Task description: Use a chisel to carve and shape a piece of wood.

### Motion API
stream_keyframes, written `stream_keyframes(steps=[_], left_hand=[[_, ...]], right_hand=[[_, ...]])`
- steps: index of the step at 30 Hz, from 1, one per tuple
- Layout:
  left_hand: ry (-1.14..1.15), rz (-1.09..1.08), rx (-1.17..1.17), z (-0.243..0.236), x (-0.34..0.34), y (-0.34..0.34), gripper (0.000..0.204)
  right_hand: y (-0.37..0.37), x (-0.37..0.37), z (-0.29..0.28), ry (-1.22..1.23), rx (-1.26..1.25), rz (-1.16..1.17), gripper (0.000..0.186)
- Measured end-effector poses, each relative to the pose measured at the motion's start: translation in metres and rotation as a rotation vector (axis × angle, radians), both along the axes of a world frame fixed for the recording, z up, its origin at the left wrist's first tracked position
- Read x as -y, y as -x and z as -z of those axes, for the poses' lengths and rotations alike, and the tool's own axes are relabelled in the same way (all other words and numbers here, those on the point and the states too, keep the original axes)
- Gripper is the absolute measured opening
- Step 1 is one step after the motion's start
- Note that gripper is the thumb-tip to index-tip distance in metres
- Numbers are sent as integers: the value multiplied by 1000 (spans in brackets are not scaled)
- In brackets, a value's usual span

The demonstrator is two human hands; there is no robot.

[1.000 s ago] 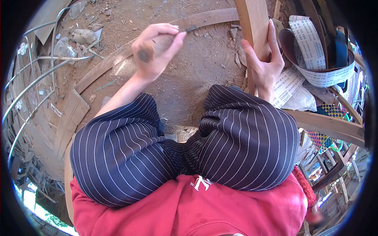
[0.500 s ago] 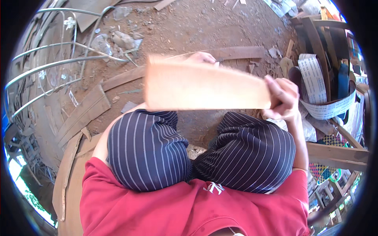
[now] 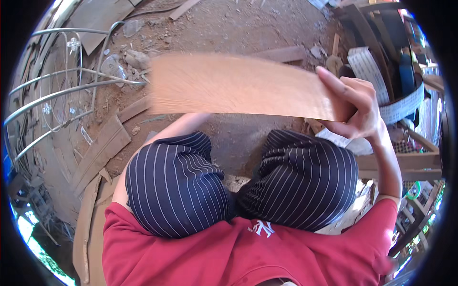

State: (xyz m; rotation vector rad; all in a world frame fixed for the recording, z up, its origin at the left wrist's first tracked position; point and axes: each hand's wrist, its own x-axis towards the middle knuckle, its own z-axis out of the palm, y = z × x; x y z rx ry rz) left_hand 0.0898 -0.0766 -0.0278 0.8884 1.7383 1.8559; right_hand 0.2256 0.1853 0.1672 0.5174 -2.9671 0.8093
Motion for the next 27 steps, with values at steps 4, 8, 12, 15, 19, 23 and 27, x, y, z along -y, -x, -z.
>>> stream_keyframes(steps=[4, 8, 12, 15, 19, 23, 27], left_hand=[[293, -254, -407, -22, -19, 7, 22], [186, -314, -146, -29, -16, -1, 11], [142, -100, -446, 10, 21, 30, 18], [83, -173, -142, -9, -8, 24, 21], [265, -105, -231, -11, 3, 35, 28], [239, 41, -176, 8, 11, 46, 36], [203, 67, -220, 40, 18, 40, 43]], right_hand=[[-12, -6, 32, -246, 256, -11, 83], [-13, -1, 12, -29, -44, -34, 85], [-15, -5, -3, 127, -165, 185, 85], [-28, -10, 18, 305, -118, 483, 88], [-29, -16, 24, 79, -124, 358, 89], [-13, 18, 49, 191, -128, 160, 85], [0, 11, 40, -112, -103, 95, 85]])
